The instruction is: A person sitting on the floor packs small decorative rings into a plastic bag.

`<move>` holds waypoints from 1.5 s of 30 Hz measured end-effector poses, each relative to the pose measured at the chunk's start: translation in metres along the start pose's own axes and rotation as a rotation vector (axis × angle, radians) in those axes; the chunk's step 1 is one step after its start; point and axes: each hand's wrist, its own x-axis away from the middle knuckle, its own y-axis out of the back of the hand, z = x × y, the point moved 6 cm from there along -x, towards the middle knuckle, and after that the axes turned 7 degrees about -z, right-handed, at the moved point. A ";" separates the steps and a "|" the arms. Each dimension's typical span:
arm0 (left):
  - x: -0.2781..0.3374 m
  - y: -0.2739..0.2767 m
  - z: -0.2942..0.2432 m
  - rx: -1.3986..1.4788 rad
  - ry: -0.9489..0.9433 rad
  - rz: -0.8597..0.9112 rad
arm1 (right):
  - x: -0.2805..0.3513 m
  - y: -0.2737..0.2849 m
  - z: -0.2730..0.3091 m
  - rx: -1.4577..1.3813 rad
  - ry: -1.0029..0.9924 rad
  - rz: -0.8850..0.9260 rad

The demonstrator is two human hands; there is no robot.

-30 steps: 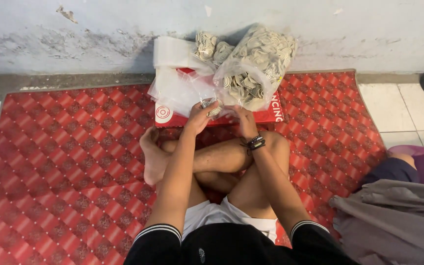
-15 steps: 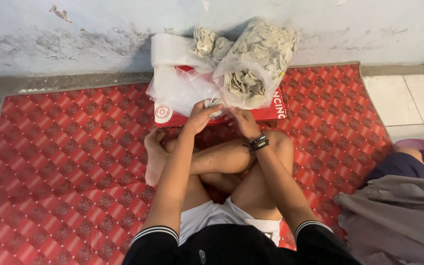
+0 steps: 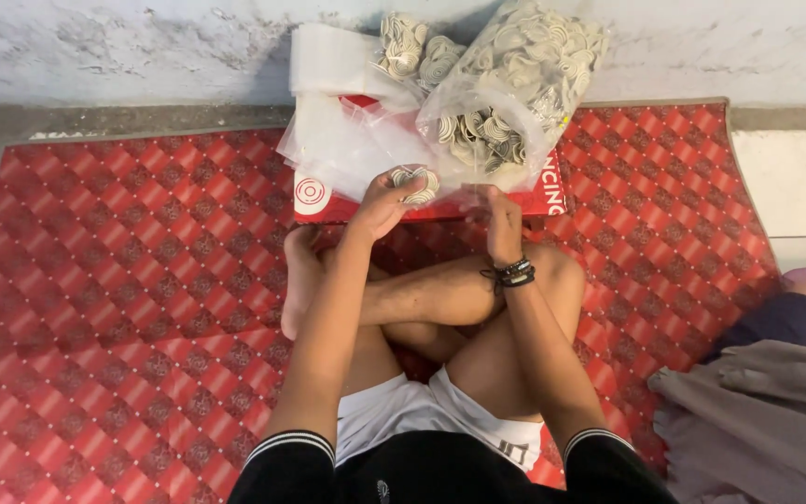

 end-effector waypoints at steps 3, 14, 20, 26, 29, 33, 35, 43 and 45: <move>-0.015 0.017 0.010 0.048 0.002 0.019 | -0.001 0.015 0.002 -0.070 0.152 -0.098; -0.011 0.017 0.005 0.152 0.028 0.135 | -0.068 -0.036 0.031 0.551 0.468 -0.010; 0.005 0.004 -0.006 0.200 0.067 0.184 | -0.119 -0.051 -0.010 0.912 0.353 -0.098; -0.005 0.011 -0.003 0.258 0.049 0.159 | -0.088 -0.045 0.016 0.582 0.519 -0.171; -0.003 0.008 -0.004 0.253 0.039 0.161 | -0.082 -0.032 0.015 0.308 0.493 -0.142; 0.002 0.000 -0.008 0.242 0.023 0.160 | -0.075 -0.025 0.015 0.080 0.411 -0.137; -0.001 0.003 -0.006 0.242 0.013 0.168 | -0.070 -0.021 0.024 0.035 0.390 -0.156; -0.007 0.009 0.002 0.249 -0.025 0.193 | -0.057 0.011 0.034 -0.014 0.538 -0.180; -0.007 0.010 0.004 0.245 -0.021 0.189 | -0.056 -0.007 0.048 0.011 0.541 -0.150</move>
